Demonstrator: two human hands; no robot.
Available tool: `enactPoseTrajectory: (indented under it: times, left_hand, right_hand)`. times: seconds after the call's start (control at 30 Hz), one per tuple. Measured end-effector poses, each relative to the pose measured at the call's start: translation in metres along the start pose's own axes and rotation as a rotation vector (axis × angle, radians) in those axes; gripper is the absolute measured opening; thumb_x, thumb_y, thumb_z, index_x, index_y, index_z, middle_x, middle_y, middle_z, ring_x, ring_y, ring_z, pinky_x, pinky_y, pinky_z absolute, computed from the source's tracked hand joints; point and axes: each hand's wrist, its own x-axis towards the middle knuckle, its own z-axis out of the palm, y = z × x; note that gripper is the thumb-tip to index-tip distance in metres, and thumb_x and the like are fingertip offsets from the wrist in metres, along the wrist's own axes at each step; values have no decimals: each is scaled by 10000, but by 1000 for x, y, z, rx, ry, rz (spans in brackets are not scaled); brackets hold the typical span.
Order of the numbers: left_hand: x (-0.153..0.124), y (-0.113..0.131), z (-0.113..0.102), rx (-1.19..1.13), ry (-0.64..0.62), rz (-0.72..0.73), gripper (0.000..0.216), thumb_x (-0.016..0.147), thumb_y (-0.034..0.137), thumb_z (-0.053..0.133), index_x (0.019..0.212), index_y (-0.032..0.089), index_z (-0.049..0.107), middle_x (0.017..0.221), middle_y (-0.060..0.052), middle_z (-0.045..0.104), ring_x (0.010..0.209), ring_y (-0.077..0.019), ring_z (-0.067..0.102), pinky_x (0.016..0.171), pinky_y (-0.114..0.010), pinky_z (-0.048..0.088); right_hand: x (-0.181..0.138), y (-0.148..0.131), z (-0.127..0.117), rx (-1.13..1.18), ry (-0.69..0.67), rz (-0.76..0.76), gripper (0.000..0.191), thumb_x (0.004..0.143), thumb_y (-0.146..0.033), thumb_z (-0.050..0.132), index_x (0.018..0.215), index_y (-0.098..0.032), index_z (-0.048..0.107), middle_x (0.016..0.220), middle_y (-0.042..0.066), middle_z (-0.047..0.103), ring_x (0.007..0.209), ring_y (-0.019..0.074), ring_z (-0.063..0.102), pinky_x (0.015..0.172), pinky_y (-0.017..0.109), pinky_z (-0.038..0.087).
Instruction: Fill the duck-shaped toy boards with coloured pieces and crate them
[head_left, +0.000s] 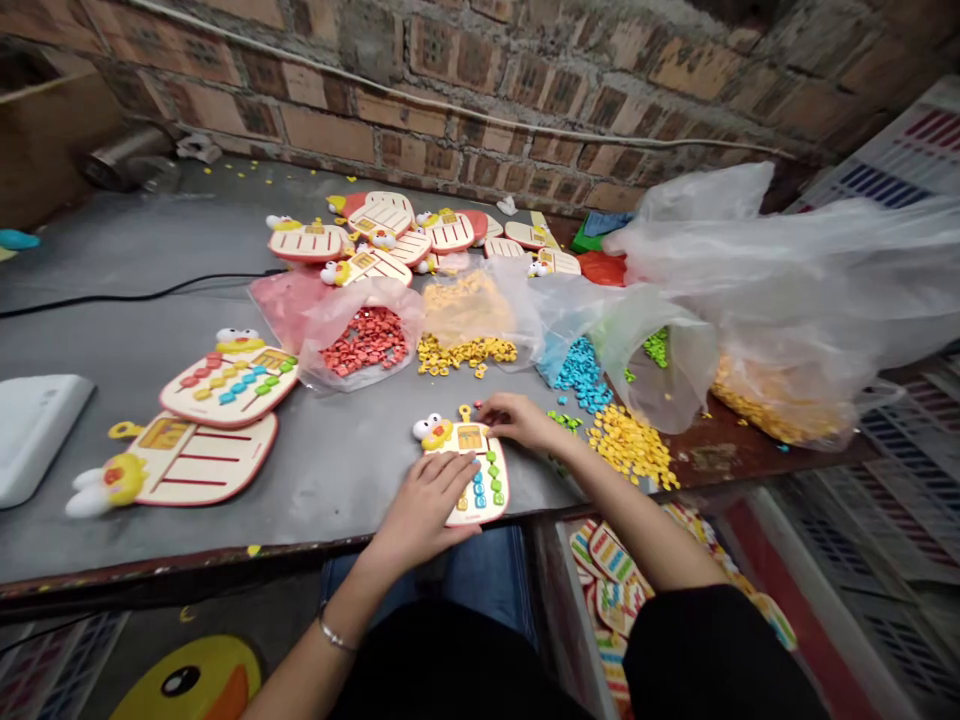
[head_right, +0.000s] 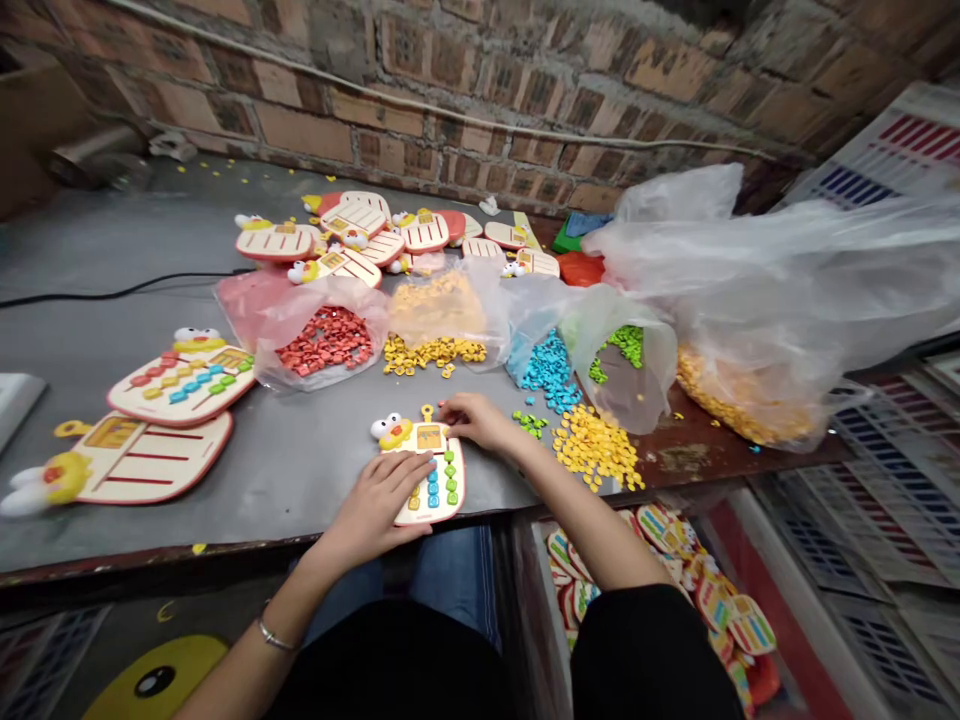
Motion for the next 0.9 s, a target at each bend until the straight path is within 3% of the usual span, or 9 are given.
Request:
enactPoseTrajectory:
  times: [0.1, 0.23, 0.37, 0.5, 0.6, 0.73, 0.83, 0.9]
  left_hand:
    - [0, 0, 0, 14, -12, 7, 721, 804, 550, 623, 1404, 219, 397, 1440, -79, 456, 1302, -264, 385, 1092, -416, 258]
    - [0, 0, -1, 26, -27, 10, 704, 809, 554, 617, 1397, 234, 401, 1448, -69, 447, 1310, -262, 380, 1085, -412, 266]
    - [1, 1, -1, 32, -31, 5, 698, 803, 538, 635, 1390, 238, 408, 1449, -66, 444, 1307, -269, 383, 1080, -421, 272]
    - [-1, 2, 1, 58, -6, 12, 710, 786, 519, 662, 1385, 230, 413, 1439, -83, 449, 1292, -285, 398, 1085, -451, 271]
    - [-4, 3, 3, 76, 32, 15, 765, 780, 476, 679, 1425, 226, 351, 1451, -102, 428, 1299, -294, 394, 1083, -464, 283]
    - [-11, 1, 7, 55, 135, 99, 833, 792, 412, 673, 1477, 252, 225, 1508, -112, 331, 1361, -294, 317, 1095, -464, 279]
    - [-16, -3, 8, -25, 282, 203, 919, 757, 604, 633, 1487, 320, 152, 1571, -118, 141, 1405, -351, 218, 1076, -507, 288]
    - [-19, -7, 9, -103, 365, 223, 850, 822, 685, 463, 1494, 327, 86, 1572, -127, 125, 1407, -348, 224, 1073, -537, 275]
  right_hand:
    - [22, 3, -12, 28, -241, 171, 300, 692, -270, 771, 939, -134, 669, 765, 37, 688, 721, 173, 640, 681, 268, 500]
    - [49, 0, -20, -175, -460, 163, 250, 630, -303, 809, 772, -134, 692, 672, 20, 685, 651, 157, 615, 624, 231, 447]
    - [58, -5, -19, -287, -498, 129, 218, 633, -281, 801, 750, -133, 692, 656, 11, 675, 632, 143, 586, 607, 219, 410]
    - [47, -15, -18, -308, -460, 133, 130, 689, -211, 738, 756, -133, 659, 672, -1, 641, 632, 127, 547, 597, 214, 378]
    - [26, -25, -12, -245, -329, 148, 106, 764, -219, 652, 826, -145, 607, 714, -7, 603, 634, 117, 497, 580, 212, 358]
    - [-14, -36, 10, 42, 36, 170, 244, 861, -417, 542, 883, -176, 512, 714, -24, 535, 637, 119, 459, 568, 213, 364]
    - [-61, -41, 41, 319, 320, 218, 361, 835, -553, 540, 892, -203, 475, 662, -39, 516, 582, 121, 466, 512, 209, 345]
    - [-103, -38, 69, 496, 490, 286, 406, 796, -611, 553, 864, -220, 466, 623, -37, 529, 543, 132, 487, 472, 212, 337]
